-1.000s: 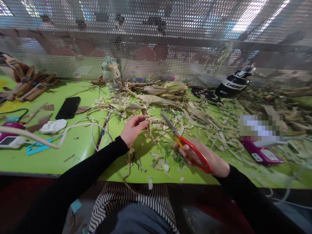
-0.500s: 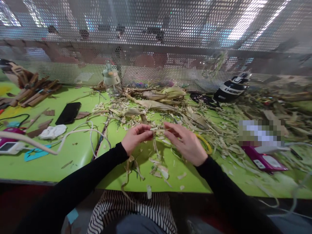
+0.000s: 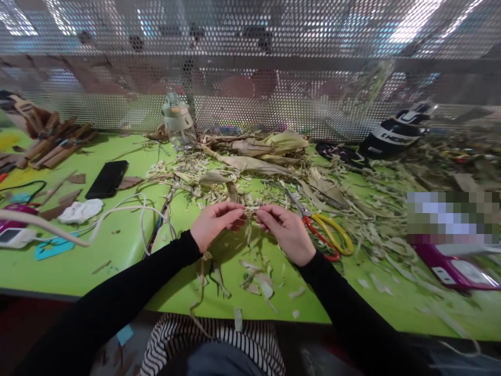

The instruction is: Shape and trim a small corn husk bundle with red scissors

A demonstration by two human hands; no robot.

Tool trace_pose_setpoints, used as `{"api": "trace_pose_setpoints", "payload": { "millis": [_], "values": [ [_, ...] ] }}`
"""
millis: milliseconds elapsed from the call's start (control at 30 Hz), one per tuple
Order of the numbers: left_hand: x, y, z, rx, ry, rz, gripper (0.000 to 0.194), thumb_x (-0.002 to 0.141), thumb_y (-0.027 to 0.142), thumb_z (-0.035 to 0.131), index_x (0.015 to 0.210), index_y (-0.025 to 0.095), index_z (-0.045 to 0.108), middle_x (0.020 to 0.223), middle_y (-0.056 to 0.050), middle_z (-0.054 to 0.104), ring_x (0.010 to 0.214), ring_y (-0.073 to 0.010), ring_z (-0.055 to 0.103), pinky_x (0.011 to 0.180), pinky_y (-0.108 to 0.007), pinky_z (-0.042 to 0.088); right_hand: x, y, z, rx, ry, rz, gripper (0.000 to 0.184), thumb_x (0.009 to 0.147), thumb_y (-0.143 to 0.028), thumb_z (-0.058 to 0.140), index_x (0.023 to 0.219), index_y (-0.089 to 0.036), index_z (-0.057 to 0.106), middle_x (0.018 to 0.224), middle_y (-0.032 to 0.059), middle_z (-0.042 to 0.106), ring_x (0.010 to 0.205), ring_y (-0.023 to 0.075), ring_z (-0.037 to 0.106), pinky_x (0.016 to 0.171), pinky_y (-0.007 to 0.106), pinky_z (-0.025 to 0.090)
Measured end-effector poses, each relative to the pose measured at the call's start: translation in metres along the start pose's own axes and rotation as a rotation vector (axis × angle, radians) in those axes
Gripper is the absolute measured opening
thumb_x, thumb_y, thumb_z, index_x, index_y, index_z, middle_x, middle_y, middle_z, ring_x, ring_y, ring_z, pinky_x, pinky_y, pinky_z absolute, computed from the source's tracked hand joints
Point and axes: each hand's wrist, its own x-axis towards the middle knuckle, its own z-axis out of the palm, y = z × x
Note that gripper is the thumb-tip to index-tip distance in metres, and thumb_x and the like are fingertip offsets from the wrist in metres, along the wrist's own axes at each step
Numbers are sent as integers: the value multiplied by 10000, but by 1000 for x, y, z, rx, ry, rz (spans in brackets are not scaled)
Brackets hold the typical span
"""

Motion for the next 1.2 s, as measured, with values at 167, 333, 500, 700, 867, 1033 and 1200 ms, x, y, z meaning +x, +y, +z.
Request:
{"api": "trace_pose_setpoints", "payload": {
  "millis": [167, 333, 500, 700, 867, 1033, 1200],
  "values": [
    [0, -6, 4, 194, 36, 88, 285, 691, 374, 709, 771, 124, 599, 612, 3, 643, 534, -87, 581, 560, -219, 484, -4, 5, 7, -51, -7, -53, 265, 829, -445, 560, 811, -186, 613, 646, -8, 570, 558, 113, 523, 513, 226, 421],
    [-6, 1, 3, 561, -21, 243, 214, 832, 364, 549, 795, 153, 559, 594, 31, 593, 497, -74, 548, 528, -198, 437, -10, -4, 4, -223, -30, -141, 262, 859, -386, 537, 690, -188, 564, 569, -37, 454, 513, 89, 396, 486, 224, 320],
    [-12, 13, -2, 881, -23, 467, 178, 881, 326, 488, 813, 171, 544, 598, 37, 581, 513, -72, 529, 559, -195, 408, -14, -9, -1, -55, -87, -104, 232, 858, -377, 542, 729, -188, 579, 573, -43, 449, 512, 84, 384, 480, 222, 302],
    [-10, 12, -7, 895, -25, 498, 201, 882, 353, 489, 830, 169, 549, 618, 25, 591, 542, -81, 536, 580, -203, 417, -16, -3, 0, 94, -76, -45, 239, 846, -407, 554, 750, -191, 582, 595, -38, 475, 505, 83, 385, 460, 219, 291],
    [-9, 10, -6, 776, -77, 355, 237, 834, 392, 543, 860, 162, 591, 742, -13, 641, 620, -98, 567, 589, -210, 451, -13, -6, -3, -85, -71, -121, 226, 836, -372, 572, 713, -183, 579, 603, -29, 492, 543, 95, 420, 502, 223, 331],
    [-6, 8, -2, 652, -83, 225, 380, 686, 422, 702, 950, 160, 628, 886, -41, 669, 654, -103, 580, 599, -218, 469, -11, -5, -2, -250, -120, -203, 234, 871, -352, 511, 735, -178, 588, 633, -11, 527, 574, 110, 453, 537, 232, 351],
    [-10, 8, 2, 570, -54, 185, 325, 649, 370, 726, 872, 150, 636, 721, -13, 626, 568, -80, 522, 534, -195, 434, -15, -7, 1, -357, -142, -243, 250, 892, -348, 465, 726, -188, 560, 621, -10, 514, 563, 116, 451, 536, 241, 347]
  ]
}}
